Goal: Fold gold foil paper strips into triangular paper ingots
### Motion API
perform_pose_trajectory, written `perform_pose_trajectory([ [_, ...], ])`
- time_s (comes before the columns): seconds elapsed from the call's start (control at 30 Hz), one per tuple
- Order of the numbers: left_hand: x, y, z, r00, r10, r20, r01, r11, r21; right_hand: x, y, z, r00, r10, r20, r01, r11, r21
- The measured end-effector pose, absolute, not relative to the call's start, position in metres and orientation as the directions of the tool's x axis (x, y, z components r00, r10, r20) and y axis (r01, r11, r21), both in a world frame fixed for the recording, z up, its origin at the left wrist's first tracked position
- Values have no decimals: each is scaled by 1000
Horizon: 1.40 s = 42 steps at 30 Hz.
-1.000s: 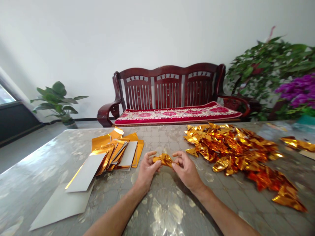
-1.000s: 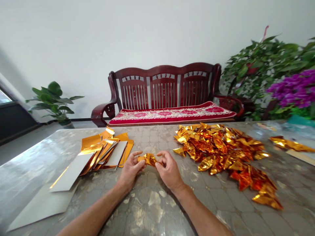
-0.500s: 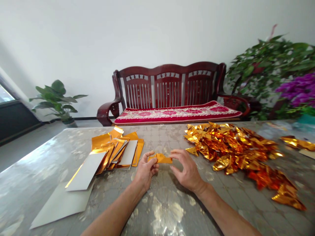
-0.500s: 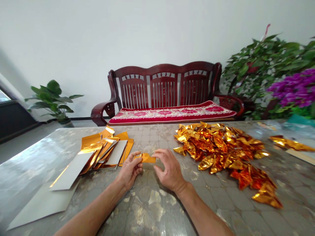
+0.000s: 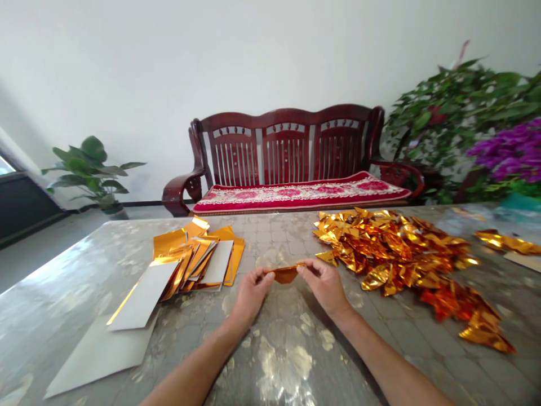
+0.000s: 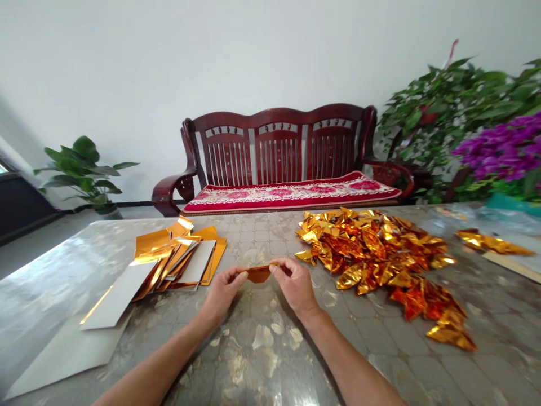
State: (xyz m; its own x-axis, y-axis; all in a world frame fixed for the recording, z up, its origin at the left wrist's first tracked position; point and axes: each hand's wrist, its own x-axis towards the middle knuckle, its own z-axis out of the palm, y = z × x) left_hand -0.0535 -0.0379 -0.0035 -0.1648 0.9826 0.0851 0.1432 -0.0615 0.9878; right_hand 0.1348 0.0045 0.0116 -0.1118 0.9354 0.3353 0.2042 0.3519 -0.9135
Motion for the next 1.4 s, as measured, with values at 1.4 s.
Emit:
perform_pose_trajectory([
  [1.4, -47, -39, 0, -272, 962, 6, -9, -9, 1000, 134, 5, 14, -271, 958, 98, -155, 58, -986],
])
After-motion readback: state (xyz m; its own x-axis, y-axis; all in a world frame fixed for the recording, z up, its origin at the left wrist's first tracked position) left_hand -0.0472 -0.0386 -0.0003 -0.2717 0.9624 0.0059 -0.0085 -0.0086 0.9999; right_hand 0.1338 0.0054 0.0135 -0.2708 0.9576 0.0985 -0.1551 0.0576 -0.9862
